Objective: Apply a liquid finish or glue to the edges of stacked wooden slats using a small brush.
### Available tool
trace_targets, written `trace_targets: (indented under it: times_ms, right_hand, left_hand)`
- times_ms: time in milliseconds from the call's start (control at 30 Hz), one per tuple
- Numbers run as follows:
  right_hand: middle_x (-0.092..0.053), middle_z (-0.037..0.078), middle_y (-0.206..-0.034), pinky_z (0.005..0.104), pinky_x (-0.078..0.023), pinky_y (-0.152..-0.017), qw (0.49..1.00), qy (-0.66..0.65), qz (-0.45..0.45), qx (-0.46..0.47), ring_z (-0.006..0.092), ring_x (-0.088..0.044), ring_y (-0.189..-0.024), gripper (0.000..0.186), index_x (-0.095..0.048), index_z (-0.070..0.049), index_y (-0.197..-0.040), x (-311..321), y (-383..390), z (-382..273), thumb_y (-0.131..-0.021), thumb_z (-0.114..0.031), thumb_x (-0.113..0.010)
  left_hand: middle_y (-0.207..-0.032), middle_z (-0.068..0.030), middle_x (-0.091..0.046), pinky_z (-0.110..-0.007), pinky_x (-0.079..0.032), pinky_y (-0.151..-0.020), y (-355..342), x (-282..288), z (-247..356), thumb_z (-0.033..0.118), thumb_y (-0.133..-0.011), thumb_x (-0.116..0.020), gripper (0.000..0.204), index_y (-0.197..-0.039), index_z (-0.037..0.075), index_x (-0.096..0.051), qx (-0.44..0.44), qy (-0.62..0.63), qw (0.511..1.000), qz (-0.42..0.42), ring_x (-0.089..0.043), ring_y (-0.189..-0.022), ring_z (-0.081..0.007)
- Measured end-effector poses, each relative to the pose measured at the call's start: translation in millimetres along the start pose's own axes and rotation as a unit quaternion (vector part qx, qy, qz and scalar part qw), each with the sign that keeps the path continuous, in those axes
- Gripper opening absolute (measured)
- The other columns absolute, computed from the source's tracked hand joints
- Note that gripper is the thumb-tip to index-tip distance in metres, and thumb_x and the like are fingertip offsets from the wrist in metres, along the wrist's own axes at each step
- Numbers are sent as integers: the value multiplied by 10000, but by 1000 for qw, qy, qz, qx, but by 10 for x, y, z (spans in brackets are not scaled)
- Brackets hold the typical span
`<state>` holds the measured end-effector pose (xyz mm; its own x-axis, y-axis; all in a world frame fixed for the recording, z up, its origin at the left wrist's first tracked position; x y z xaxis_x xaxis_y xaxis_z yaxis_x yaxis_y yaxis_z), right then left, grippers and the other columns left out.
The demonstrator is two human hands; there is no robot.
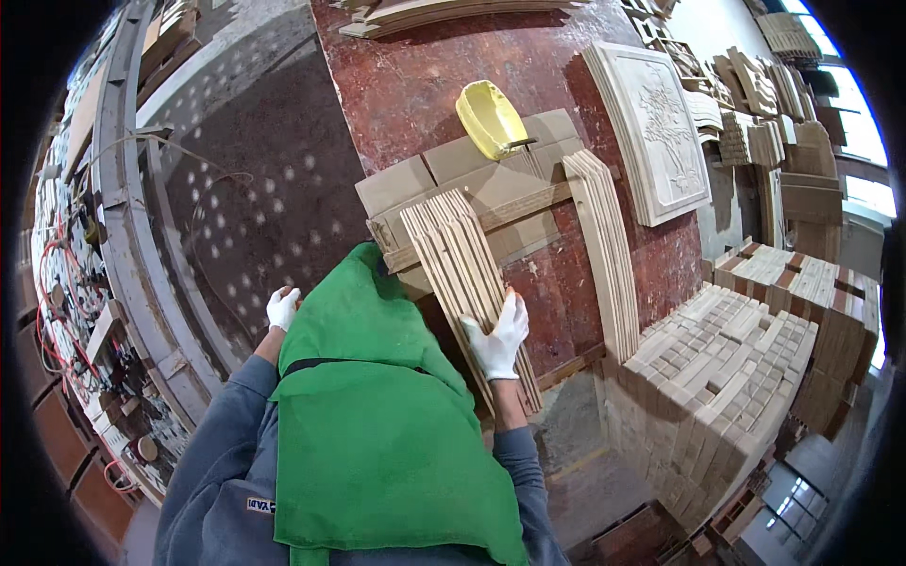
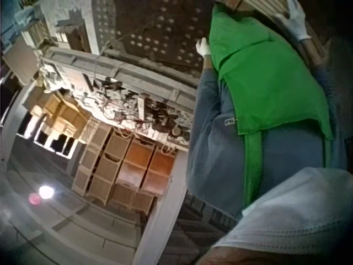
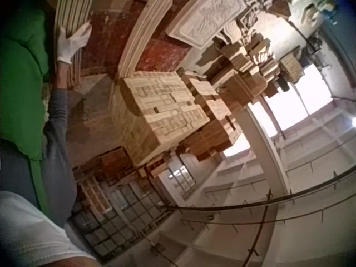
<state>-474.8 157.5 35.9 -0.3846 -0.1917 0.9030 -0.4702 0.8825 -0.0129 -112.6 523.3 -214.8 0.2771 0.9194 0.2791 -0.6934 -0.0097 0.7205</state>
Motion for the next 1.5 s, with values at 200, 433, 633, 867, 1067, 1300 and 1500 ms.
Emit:
trace_targets:
  times_ms: [200, 433, 633, 867, 1067, 1300, 1500]
  right_hand:
    - [-481, 282, -1440, 506, -395, -1064, 1000, 4, 0, 6, 438, -502, -1271, 986, -400, 8, -1513, -8, -6, -9, -753, -444, -834]
    - [-518, 273, -1393, 513, -405, -1048, 1000, -7, -12, -17, 436, -535, -1218, 971, -431, 8, -1494, 37, -65, -63, -745, -468, -827]
    - [-490, 277, -1417, 520, -392, -1064, 998, -39, 32, -23, 438, -508, -1243, 900, -427, 10, -1491, 196, -126, 262, -782, -400, -798]
    - [-454, 234, -1412, 544, -365, -1080, 953, 245, 129, -120, 425, -457, -1262, 804, -455, -25, -1463, 643, -500, 1464, -802, -359, -767]
    - [-452, 200, -1388, 570, -342, -1086, 928, 314, 152, -133, 391, -451, -1244, 779, -483, -64, -1440, 703, -778, 1997, -780, -352, -780]
    - [-464, 162, -1370, 597, -350, -1070, 915, 330, 183, -141, 354, -457, -1237, 750, -511, -102, -1398, 631, -794, 2074, -748, -321, -813]
    - [-501, 128, -1327, 602, -357, -1066, 899, 356, 228, -115, 332, -487, -1210, 579, -547, -117, -1334, 627, -793, 2044, -803, -238, -742]
  left_hand:
    - [-1047, -109, -671, -266, -521, -612, 56, 45, 311, 142, -906, -727, 452, -1314, 0, -592, 16, -18, 1000, 3, -644, -727, -158]
    - [-958, -64, -659, -253, -476, -539, 101, -138, 680, 160, -931, -702, 404, -1307, 63, -591, 41, 13, 998, -42, -613, -691, -128]
    - [-877, -25, -635, -238, -434, -499, 187, -245, 733, 170, -940, -695, 368, -1287, 109, -591, 14, 96, 992, -82, -585, -663, -105]
    - [-768, 0, -565, -269, -399, -488, 296, 227, 16, 197, -969, -654, 187, -1139, 122, -635, 20, 38, 999, 27, -524, -607, -111]
    - [-766, -4, -582, -272, -419, -522, 432, 696, -522, 215, -972, -646, 151, -1086, 117, -637, 22, -47, 998, 41, -538, -619, -118]
    - [-764, -9, -601, -274, -444, -562, 338, 692, -436, 236, -977, -636, 135, -1024, 110, -639, 8, -91, 996, 15, -555, -632, -126]
    - [-762, -14, -618, -277, -465, -597, 113, 614, 1, 254, -980, -628, 151, -970, 104, -641, -42, -108, 992, -46, -570, -644, -133]
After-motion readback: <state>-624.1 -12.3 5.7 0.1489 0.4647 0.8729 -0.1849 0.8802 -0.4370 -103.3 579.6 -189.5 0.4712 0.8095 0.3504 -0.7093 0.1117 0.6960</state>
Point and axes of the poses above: each hand's wrist, its own y-axis away from the middle knuckle, its own x-axis out of the back of the hand, z = x × y, the point moved 4 cm from there along -y, towards the middle knuckle
